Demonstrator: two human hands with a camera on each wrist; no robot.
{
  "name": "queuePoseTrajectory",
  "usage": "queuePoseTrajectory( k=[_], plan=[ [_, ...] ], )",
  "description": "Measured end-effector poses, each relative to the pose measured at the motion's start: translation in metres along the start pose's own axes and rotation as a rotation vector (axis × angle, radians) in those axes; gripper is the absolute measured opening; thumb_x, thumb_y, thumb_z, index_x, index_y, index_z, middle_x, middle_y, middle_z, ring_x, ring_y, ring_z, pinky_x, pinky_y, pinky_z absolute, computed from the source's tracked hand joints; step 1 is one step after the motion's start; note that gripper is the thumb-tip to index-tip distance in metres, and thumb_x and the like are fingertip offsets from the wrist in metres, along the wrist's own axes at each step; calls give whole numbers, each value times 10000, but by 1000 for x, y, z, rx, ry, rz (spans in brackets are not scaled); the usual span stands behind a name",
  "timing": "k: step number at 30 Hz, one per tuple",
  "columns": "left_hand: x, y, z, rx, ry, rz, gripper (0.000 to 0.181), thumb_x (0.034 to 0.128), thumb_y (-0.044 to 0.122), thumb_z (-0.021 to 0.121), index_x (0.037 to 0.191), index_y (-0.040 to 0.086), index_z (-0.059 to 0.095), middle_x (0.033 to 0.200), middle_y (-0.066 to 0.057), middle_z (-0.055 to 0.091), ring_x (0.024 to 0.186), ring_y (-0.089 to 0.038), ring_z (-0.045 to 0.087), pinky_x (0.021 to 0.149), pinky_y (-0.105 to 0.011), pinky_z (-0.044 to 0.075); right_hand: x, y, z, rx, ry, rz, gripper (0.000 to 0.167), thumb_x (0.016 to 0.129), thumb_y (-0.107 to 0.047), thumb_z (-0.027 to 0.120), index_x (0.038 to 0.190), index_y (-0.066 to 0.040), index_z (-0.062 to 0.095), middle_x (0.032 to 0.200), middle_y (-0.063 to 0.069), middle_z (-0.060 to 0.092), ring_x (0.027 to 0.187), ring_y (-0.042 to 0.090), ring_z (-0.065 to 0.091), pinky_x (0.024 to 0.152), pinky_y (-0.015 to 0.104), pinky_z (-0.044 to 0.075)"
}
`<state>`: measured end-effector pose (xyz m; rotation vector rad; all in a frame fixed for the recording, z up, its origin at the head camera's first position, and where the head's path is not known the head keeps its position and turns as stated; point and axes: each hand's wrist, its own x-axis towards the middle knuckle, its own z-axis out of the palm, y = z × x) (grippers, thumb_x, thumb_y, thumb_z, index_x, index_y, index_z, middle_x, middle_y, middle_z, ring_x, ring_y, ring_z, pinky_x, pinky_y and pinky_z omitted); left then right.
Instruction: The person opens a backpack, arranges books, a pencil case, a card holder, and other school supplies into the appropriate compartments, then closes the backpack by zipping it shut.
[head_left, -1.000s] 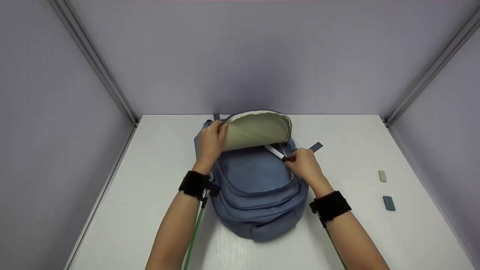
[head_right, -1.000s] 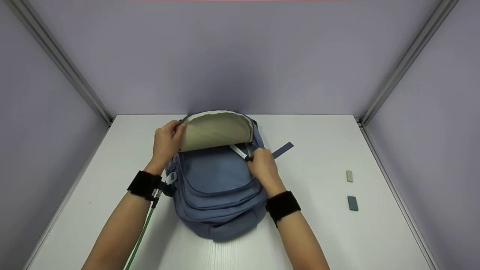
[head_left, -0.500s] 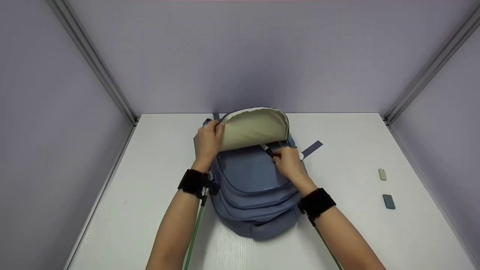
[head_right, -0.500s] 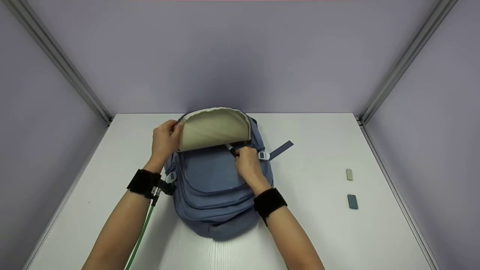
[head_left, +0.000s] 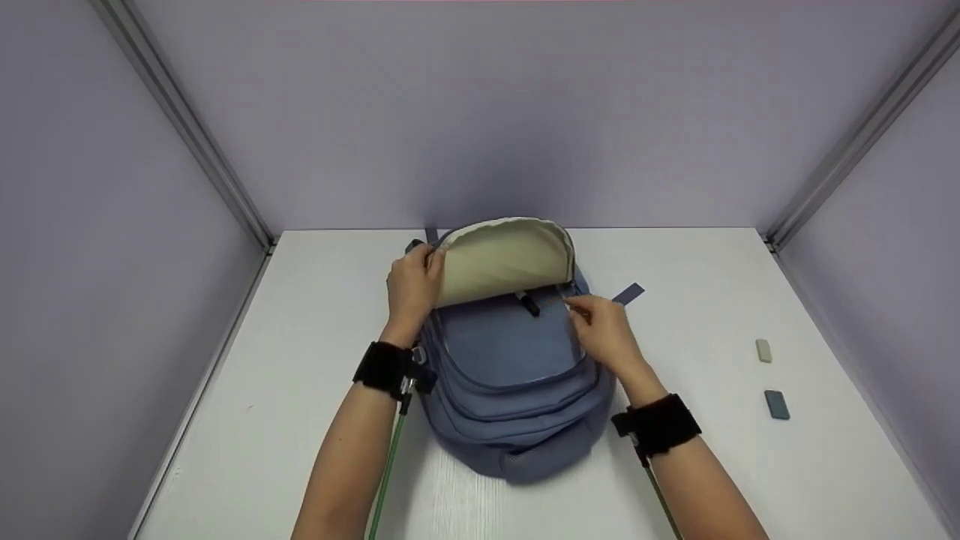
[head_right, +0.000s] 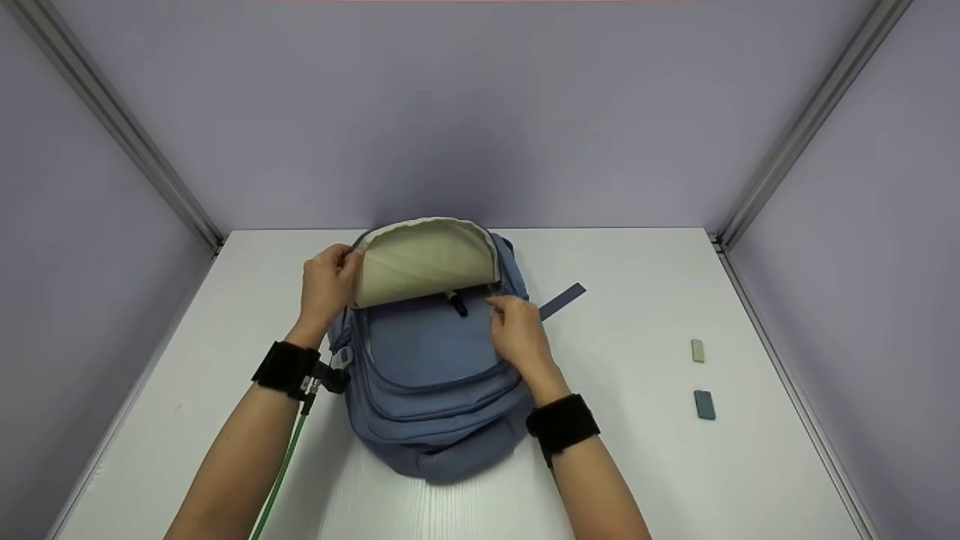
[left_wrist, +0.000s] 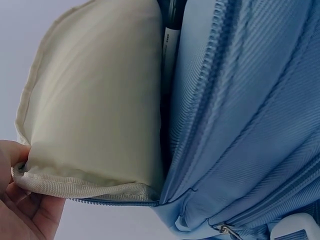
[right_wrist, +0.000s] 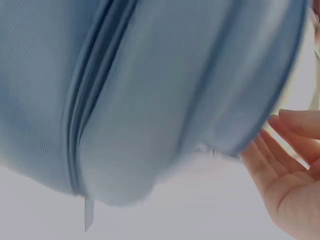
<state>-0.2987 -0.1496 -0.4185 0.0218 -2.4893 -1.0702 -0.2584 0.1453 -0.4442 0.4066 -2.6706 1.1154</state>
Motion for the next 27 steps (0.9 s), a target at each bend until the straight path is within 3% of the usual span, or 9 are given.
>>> queuePoseTrajectory(
  k=[5,13,21,27],
  plan=[
    [0,-2,1,-21,-6,-3,250,1000,225,581,854,40,666,674,-28,548,601,-208,510,580,-378,417,-10,27,-25,-33,124,45,202,918,73,577,1068,68,713,1043,226,696,959,369,673,811,492,521],
    [0,-4,3,-28,-12,-11,255,995,219,589,799,59,617,663,-4,498,601,-197,472,576,-352,370,-39,91,-57,-189,141,205,278,951,71,491,1188,126,625,1170,337,600,1092,486,577,908,555,457],
    [1,-4,2,-23,-21,-13,252,996,223,586,825,48,643,670,-16,518,605,-206,482,584,-364,385,-74,140,-87,-342,-14,392,376,995,1,434,1338,154,464,1217,423,490,1139,566,486,913,620,416],
    [0,-4,2,-17,-21,-11,264,995,227,591,797,55,620,657,-4,495,596,-198,468,571,-354,371,-101,162,-108,-432,-261,612,470,1045,-137,344,1442,108,282,1226,487,373,1081,664,426,828,690,416]
  ],
)
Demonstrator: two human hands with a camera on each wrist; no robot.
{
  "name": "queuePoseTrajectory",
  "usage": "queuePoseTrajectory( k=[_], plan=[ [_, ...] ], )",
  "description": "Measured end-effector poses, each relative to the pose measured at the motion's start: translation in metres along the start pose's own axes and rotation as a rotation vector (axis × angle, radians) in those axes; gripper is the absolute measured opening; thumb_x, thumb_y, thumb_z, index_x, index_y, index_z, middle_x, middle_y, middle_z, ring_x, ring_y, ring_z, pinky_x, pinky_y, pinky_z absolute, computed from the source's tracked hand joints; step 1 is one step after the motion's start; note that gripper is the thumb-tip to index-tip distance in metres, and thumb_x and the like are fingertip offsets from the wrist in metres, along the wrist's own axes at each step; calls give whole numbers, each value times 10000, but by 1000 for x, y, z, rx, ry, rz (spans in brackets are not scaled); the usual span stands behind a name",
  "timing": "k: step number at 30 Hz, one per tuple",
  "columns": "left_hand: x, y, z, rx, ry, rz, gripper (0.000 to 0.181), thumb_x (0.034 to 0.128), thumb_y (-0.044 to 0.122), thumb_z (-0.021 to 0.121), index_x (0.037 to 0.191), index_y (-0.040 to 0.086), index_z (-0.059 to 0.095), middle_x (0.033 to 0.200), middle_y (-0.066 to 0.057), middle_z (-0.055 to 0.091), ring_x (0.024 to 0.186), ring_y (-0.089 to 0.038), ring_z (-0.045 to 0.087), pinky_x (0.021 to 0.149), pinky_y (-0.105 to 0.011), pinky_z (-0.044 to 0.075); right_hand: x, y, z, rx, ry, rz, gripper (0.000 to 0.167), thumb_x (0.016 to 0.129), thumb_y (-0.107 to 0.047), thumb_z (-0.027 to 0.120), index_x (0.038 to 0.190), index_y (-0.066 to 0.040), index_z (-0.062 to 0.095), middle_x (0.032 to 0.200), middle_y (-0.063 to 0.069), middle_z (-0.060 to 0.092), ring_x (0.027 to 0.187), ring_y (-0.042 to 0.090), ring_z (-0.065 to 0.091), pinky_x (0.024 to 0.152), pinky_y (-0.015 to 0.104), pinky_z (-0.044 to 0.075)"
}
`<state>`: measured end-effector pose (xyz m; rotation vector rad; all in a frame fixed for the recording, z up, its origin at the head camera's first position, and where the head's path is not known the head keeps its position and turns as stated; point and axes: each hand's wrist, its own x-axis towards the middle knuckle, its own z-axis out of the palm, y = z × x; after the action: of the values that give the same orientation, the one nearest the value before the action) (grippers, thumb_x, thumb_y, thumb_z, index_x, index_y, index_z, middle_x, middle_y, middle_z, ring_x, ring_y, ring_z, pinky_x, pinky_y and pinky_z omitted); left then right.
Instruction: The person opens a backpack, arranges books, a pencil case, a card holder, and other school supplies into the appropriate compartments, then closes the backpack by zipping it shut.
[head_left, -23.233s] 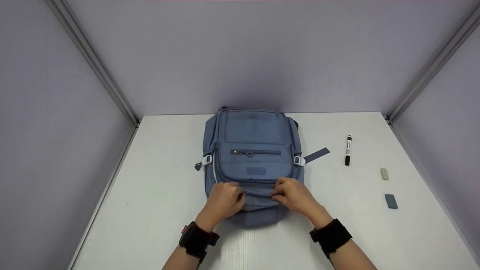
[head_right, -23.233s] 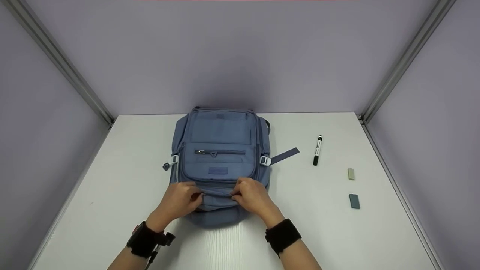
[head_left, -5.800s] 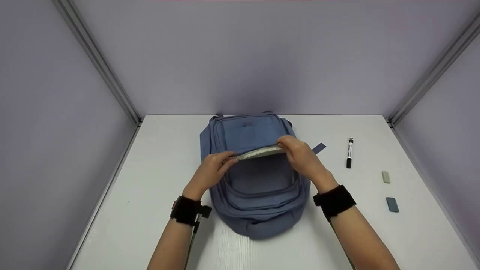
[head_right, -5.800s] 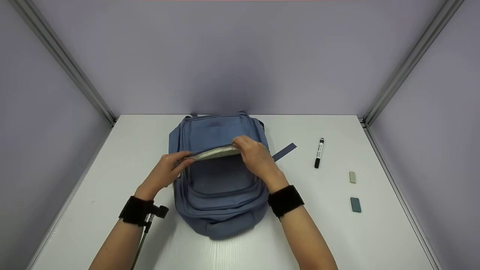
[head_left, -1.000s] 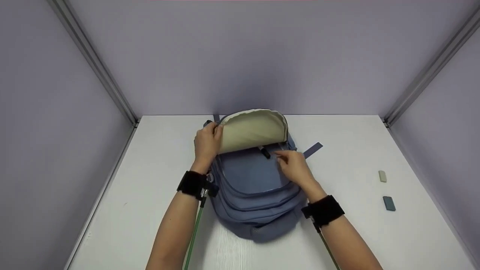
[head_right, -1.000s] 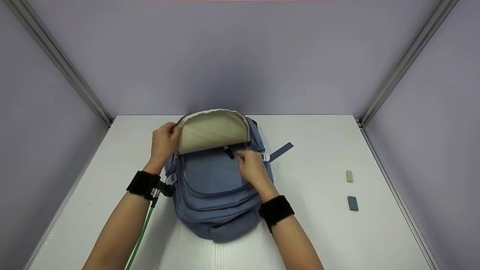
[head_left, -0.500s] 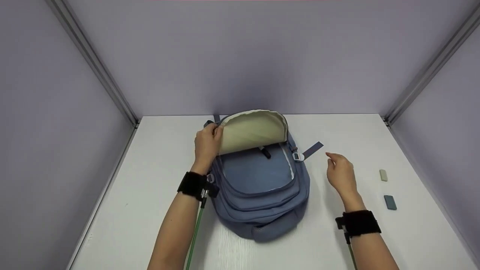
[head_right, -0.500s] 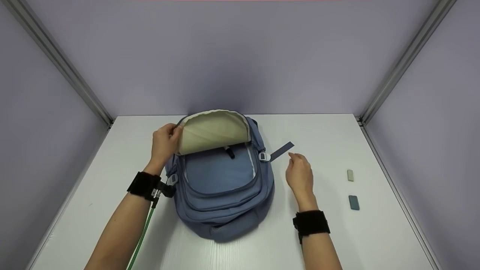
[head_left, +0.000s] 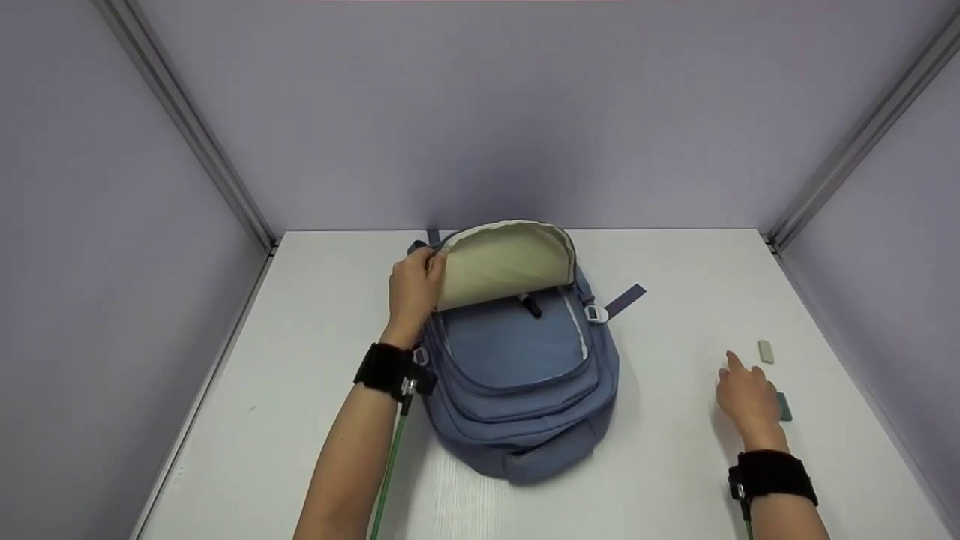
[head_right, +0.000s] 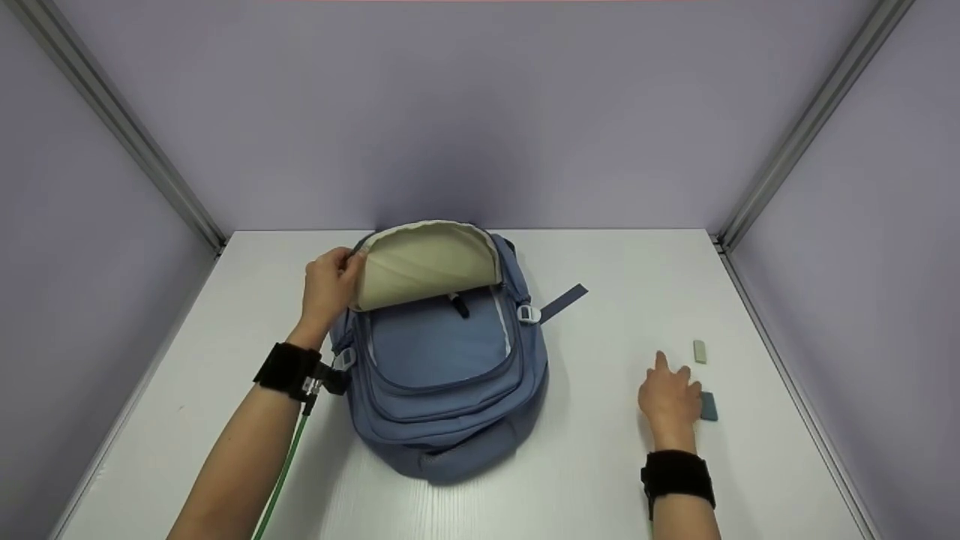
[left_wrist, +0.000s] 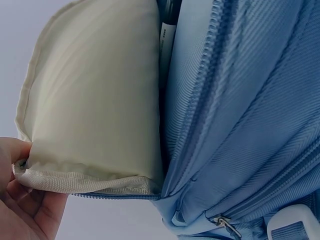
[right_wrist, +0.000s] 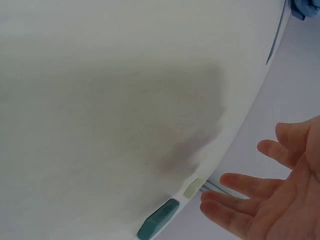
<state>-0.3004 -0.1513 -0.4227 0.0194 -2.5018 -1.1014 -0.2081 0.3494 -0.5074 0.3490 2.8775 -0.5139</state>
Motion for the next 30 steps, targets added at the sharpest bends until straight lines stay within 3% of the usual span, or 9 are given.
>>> queuePoseTrajectory(
  k=[3,6,9,11,13,18,26,30],
  plan=[
    [0,0,0,0,3,5,265,997,222,588,793,57,626,650,-4,505,584,-193,471,561,-350,376,-6,13,-3,-3,-104,98,510,1043,-145,307,1477,88,178,1272,541,233,1108,752,297,839,736,379],
    [0,0,0,-6,10,15,259,995,206,587,794,50,636,643,-8,515,574,-192,473,554,-349,377,-9,20,-5,27,-155,159,557,1014,-109,303,1482,104,90,1287,583,87,1111,801,191,861,757,346],
    [0,-1,0,-10,15,17,250,992,201,589,800,49,642,644,-8,516,573,-191,475,553,-348,377,-12,25,-6,43,-178,193,591,992,-94,307,1472,130,44,1271,600,48,1091,788,233,854,731,368],
    [0,0,0,-7,13,15,252,991,203,591,797,49,638,646,-10,512,575,-194,475,554,-350,376,-13,26,-7,35,-185,209,594,987,-98,315,1464,144,58,1250,600,99,1074,761,289,840,707,388],
    [-1,-1,0,-6,10,10,244,991,206,592,818,45,652,660,-18,527,586,-201,489,561,-357,387,-13,27,-8,12,-177,215,541,979,-88,333,1431,167,180,1189,578,216,1041,722,353,806,676,413],
    [-1,-1,1,1,3,12,233,990,209,595,893,24,698,709,-57,593,629,-232,547,594,-396,436,-13,25,-11,-37,-141,231,350,952,-17,361,1195,230,409,1029,471,389,984,626,433,752,617,433],
    [1,-2,1,7,1,7,240,988,215,592,855,35,680,685,-47,569,625,-242,539,600,-414,439,-14,28,-15,-33,-138,221,374,951,2,341,1245,234,331,1026,474,409,940,615,495,704,591,461],
    [1,-2,1,13,0,4,239,987,214,595,849,37,676,694,-47,576,637,-238,544,608,-413,443,-14,32,-16,-3,-116,237,363,932,2,350,1164,281,348,972,474,443,861,571,548,652,561,477]
  ],
)
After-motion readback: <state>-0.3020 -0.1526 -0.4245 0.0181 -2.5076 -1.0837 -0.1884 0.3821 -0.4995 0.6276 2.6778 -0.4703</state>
